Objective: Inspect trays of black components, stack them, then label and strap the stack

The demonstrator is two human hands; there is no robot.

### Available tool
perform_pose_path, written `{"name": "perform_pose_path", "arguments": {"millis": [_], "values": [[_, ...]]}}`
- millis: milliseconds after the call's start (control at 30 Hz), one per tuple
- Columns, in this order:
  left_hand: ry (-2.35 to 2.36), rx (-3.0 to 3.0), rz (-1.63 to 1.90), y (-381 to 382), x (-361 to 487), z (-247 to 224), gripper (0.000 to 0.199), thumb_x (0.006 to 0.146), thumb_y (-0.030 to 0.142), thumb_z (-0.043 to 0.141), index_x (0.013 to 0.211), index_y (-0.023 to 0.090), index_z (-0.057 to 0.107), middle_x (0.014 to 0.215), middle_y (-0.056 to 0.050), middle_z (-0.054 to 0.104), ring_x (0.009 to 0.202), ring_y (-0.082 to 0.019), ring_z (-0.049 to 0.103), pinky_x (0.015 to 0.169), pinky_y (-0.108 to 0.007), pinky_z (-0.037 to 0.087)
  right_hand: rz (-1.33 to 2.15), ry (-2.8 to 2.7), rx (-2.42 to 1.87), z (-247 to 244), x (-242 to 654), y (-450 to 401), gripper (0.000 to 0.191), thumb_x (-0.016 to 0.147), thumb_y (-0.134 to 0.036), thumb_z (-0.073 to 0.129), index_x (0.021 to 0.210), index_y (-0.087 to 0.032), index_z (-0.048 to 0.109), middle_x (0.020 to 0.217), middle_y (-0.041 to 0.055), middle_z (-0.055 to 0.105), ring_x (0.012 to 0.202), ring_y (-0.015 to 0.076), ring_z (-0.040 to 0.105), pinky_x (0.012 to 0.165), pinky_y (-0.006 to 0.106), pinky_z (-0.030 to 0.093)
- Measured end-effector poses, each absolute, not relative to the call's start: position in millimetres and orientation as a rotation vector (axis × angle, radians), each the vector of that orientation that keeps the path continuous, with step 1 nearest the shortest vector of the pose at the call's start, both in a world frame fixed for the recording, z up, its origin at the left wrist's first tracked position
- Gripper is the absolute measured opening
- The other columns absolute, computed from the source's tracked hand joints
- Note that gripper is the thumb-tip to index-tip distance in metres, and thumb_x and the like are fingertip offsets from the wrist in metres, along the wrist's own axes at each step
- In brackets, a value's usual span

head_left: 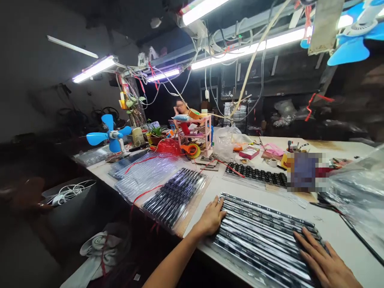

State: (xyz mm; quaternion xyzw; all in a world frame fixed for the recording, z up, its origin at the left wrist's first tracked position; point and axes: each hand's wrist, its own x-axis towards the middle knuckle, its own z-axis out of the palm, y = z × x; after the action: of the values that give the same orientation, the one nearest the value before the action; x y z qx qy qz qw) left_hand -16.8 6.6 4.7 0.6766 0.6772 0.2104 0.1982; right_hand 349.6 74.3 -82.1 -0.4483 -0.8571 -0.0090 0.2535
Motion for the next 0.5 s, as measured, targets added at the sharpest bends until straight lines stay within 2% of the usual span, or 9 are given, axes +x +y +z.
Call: {"name": "perform_pose_path", "arguments": {"millis": [167, 233, 333, 400, 500], "values": [[2.013, 1.903, 0.702, 8.9, -7.3, 1.4, 0.044, 0.088, 0.028, 0.035, 0.123, 0.012, 0.057, 0.132, -0.012, 0.053, 0.127, -0.022, 0.043, 0.108, -0.034, 0.029, 0.196, -2.110, -1.472, -34.4, 328.2, 33.8, 0.046, 0.088, -0.038, 0.036, 0.118, -0.015, 0.062, 0.131, 0.0091, 0.053, 0.121, 0.0288, 0.050, 0.102, 0.048, 0.042], [1.975, 1.956, 0.705, 11.0, -9.3, 2.4, 0.042, 0.086, 0.028, 0.034, 0.115, 0.014, 0.062, 0.126, -0.010, 0.058, 0.124, -0.022, 0.046, 0.108, -0.037, 0.030, 0.234, -2.029, -1.521, -18.0, 324.0, 6.6, 0.040, 0.089, -0.031, 0.036, 0.117, -0.018, 0.062, 0.132, 0.0078, 0.053, 0.119, 0.0248, 0.052, 0.102, 0.044, 0.042], [1.824, 2.072, 0.698, 23.8, -16.1, 2.3, 0.047, 0.083, 0.036, 0.036, 0.113, 0.012, 0.063, 0.124, -0.011, 0.060, 0.120, -0.025, 0.051, 0.107, -0.042, 0.033, 0.269, -1.925, -1.552, -1.1, 324.7, -44.2, 0.036, 0.089, -0.023, 0.040, 0.118, -0.018, 0.061, 0.131, 0.0096, 0.054, 0.119, 0.0248, 0.053, 0.099, 0.046, 0.044], [1.696, 2.147, 0.696, 37.3, -13.3, -1.0, 0.052, 0.079, 0.043, 0.039, 0.113, 0.012, 0.063, 0.124, -0.012, 0.059, 0.118, -0.027, 0.052, 0.107, -0.043, 0.033, 0.279, -1.859, -1.610, 5.8, 329.0, -81.9, 0.033, 0.090, -0.025, 0.044, 0.119, -0.021, 0.060, 0.131, 0.0082, 0.055, 0.116, 0.0250, 0.054, 0.098, 0.047, 0.044], [1.518, 2.282, 0.705, 53.2, 13.2, -7.4, 0.053, 0.077, 0.051, 0.041, 0.113, 0.020, 0.064, 0.122, -0.004, 0.061, 0.118, -0.025, 0.052, 0.106, -0.042, 0.035, 0.305, -1.579, -1.776, 10.6, 341.4, -135.2, 0.039, 0.087, -0.034, 0.053, 0.126, -0.026, 0.053, 0.135, 0.0063, 0.051, 0.116, 0.0260, 0.051, 0.100, 0.049, 0.040]]}}
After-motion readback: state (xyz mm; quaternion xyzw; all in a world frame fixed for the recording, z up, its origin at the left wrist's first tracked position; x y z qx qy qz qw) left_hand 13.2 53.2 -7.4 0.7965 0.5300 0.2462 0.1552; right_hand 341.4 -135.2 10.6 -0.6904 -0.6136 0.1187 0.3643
